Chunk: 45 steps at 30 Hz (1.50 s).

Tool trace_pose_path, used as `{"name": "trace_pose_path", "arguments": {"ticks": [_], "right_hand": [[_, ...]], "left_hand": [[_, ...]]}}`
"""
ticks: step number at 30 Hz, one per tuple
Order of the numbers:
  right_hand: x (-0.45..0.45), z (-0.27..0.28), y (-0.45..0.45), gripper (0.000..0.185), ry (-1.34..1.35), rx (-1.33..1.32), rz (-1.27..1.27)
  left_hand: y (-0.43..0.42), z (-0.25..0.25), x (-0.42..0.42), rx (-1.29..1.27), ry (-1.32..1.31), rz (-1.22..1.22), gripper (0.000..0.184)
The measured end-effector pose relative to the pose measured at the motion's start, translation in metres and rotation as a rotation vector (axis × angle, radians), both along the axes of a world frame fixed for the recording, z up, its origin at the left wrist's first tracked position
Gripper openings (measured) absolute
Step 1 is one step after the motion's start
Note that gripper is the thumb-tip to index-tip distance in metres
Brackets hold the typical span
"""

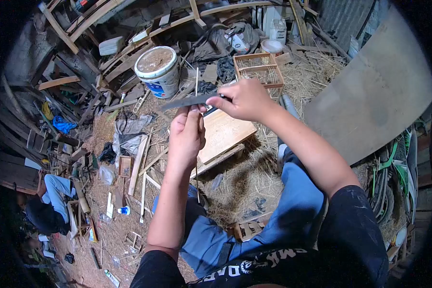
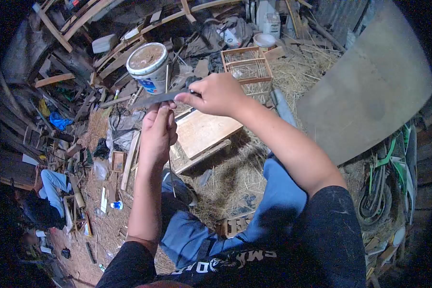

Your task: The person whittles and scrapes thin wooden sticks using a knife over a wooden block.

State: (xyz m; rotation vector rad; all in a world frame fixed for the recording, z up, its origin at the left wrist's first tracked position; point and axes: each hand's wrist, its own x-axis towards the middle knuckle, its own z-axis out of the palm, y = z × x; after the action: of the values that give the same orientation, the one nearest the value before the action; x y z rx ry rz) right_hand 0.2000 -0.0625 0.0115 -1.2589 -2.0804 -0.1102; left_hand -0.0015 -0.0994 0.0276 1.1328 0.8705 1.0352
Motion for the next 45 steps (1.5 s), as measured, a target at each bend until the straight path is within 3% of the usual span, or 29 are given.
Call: {"name": "trace_pose_path", "arguments": {"ticks": [8,10,11,14,20,23,25,33,36,39,45], "right_hand": [[-0.002,0.006,-0.004,0.066,-0.106,-0.011,-0.012],[0.019,0.003,0.021,0.063,0.161,-0.088,-0.243],[0.04,0.012,0.03,0.065,0.103,-0.136,-0.346],[0.065,0.004,0.037,0.063,0.303,-0.107,-0.315],[0.014,0.006,-0.001,0.056,0.131,-0.166,-0.115],[0.001,0.0,-0.004,0.052,0.027,-0.066,0.009],[-0.002,0.004,-0.007,0.064,0.017,0.009,0.046],[0.007,0.01,-0.013,0.063,-0.077,0.029,-0.001],[0.035,0.012,0.014,0.065,0.141,-0.112,-0.315],[0.068,0.014,0.022,0.071,0.363,-0.051,-0.321],[0.031,0.009,-0.005,0.071,0.278,-0.112,-0.201]], "left_hand": [[0.005,-0.012,-0.001,0.162,0.146,0.065,0.022],[-0.001,-0.001,-0.002,0.094,0.086,0.035,0.023],[-0.007,0.004,-0.001,0.093,0.084,0.031,0.023],[-0.012,0.008,0.0,0.089,0.013,-0.008,0.024],[-0.002,-0.006,0.0,0.093,0.049,0.003,0.023],[-0.001,-0.006,0.0,0.075,0.083,0.051,0.022],[-0.001,-0.006,0.001,0.08,0.11,0.067,0.021],[-0.007,-0.002,0.001,0.051,0.083,0.013,0.017],[-0.004,0.0,0.0,0.087,0.026,-0.048,0.023],[-0.017,0.01,0.007,0.057,-0.006,-0.045,0.023],[-0.009,-0.002,0.008,0.104,0.06,-0.041,0.023]]}}
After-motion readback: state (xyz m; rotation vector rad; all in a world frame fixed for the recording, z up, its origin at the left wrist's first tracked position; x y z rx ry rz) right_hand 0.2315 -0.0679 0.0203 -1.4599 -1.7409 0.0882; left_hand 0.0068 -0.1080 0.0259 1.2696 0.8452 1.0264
